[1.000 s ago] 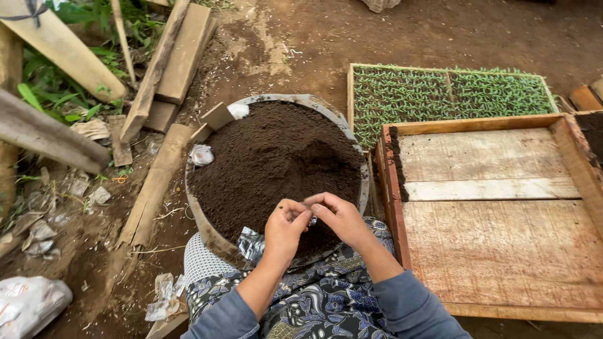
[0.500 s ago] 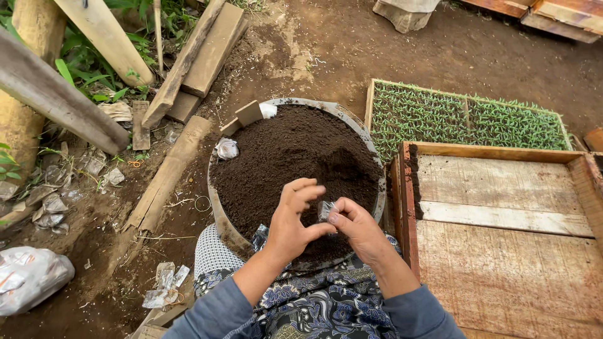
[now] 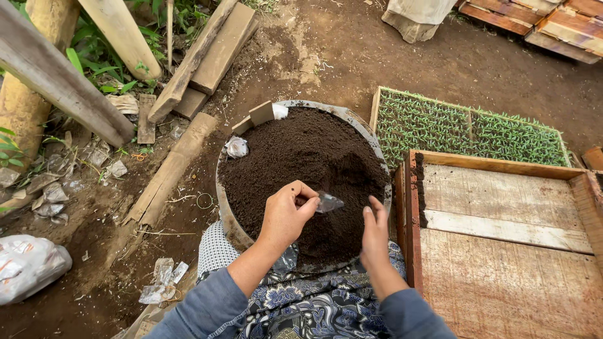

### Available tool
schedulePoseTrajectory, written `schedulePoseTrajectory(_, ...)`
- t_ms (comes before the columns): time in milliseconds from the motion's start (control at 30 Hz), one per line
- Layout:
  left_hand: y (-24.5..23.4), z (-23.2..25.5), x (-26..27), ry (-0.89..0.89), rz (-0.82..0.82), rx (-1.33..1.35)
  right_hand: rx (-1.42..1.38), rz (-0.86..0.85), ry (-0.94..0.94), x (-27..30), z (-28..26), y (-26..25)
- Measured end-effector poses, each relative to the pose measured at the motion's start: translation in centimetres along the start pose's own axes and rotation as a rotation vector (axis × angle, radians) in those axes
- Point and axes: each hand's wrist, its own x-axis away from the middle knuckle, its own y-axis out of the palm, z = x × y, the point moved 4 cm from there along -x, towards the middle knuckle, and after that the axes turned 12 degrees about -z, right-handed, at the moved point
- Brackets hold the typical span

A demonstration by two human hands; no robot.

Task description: The person scoops soil from a large container and fills small plastic pouches by hand. They then place the filled pouches into a wooden tray next to them.

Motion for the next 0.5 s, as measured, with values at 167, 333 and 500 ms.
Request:
schedulePoseTrajectory(167,0.5,-0.9,0.5,-0.053,-0.007,-0.020,-0.574,0.201,0.136,2.2,-6.9,4.5)
schedulePoseTrajectory(333,2.1,-1.5,0.2,0.046,-0.140,-0.223,-1.230,0.030,0.285,-9.2,7.2,3.6)
schedulePoseTrajectory(500,4.2,-0.5,-0.3,0.013,-0.320,-0.287,-1.245,-0.180,0.188,-6.0,-4.0,2.1)
